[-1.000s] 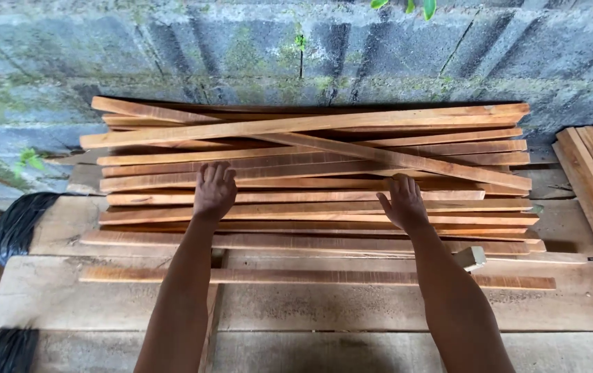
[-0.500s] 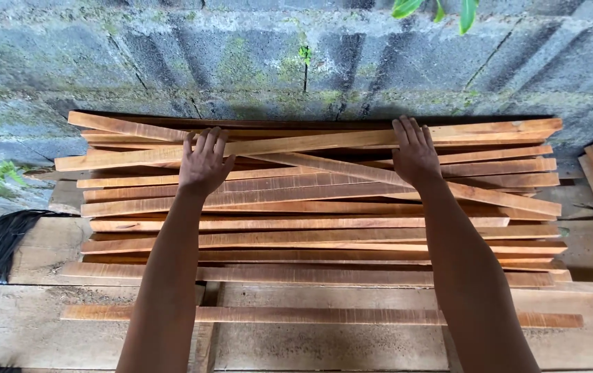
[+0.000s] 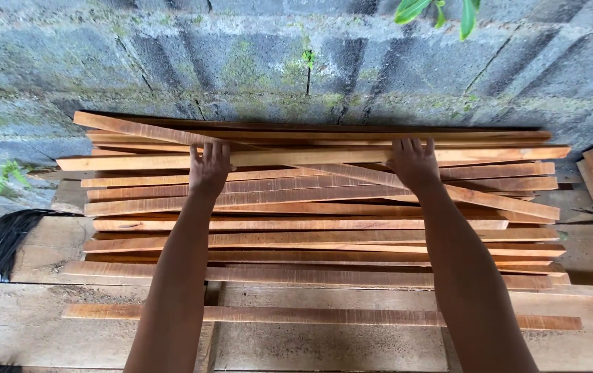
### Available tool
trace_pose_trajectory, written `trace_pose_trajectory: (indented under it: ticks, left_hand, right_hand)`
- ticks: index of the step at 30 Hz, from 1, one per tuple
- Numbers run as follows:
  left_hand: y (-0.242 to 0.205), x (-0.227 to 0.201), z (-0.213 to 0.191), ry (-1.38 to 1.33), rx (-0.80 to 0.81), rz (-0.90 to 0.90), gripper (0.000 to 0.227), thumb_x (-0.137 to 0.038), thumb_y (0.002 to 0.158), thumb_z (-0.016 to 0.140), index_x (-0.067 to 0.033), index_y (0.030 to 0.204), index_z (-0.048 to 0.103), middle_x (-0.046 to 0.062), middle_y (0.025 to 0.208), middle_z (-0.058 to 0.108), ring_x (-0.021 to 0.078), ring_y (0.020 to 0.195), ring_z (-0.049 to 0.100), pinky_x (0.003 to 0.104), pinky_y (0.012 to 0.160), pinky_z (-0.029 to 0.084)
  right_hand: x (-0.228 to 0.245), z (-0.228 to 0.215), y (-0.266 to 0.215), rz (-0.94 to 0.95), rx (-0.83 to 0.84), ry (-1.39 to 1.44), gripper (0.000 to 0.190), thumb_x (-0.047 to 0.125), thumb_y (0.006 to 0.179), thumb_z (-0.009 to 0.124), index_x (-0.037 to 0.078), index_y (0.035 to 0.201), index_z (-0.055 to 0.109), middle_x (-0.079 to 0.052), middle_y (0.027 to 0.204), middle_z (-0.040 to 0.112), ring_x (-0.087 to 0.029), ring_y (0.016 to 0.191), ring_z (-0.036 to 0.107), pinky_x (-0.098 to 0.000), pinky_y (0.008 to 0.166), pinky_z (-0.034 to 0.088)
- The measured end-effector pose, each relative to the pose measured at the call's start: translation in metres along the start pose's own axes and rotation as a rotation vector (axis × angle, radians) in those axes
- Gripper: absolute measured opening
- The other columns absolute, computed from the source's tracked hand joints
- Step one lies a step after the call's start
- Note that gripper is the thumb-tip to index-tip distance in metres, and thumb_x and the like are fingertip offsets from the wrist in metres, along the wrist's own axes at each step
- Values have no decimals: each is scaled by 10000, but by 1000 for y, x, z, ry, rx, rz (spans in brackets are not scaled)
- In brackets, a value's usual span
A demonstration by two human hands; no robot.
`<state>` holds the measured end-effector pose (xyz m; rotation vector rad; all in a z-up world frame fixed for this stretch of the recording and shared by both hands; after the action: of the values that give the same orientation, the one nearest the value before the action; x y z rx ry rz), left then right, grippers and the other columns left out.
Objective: Arranging and sorting thin wooden planks on a workbench in a workshop.
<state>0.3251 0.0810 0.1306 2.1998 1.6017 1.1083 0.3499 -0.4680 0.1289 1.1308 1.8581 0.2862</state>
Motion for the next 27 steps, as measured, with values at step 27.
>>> trace_pose_trajectory:
  ticks: [27]
  left_hand:
    - [-122, -20, -155, -356, -103, 44, 588, -638, 968, 544, -69, 1115, 571, 85, 948, 541, 253, 925, 608, 443, 1064, 398]
  right_hand:
    - [19, -198, -122, 85, 56, 249, 560, 542, 845, 718, 104, 1173, 597, -93, 995, 551, -284, 943, 623, -413, 921, 489]
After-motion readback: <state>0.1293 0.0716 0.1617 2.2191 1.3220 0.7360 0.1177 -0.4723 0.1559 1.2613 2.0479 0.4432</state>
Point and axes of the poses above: each hand's wrist, its own y-axis towards the middle knuckle, its own z-axis out of the palm, x = y × z, the point moved 1 cm from there along y, towards the middle knuckle
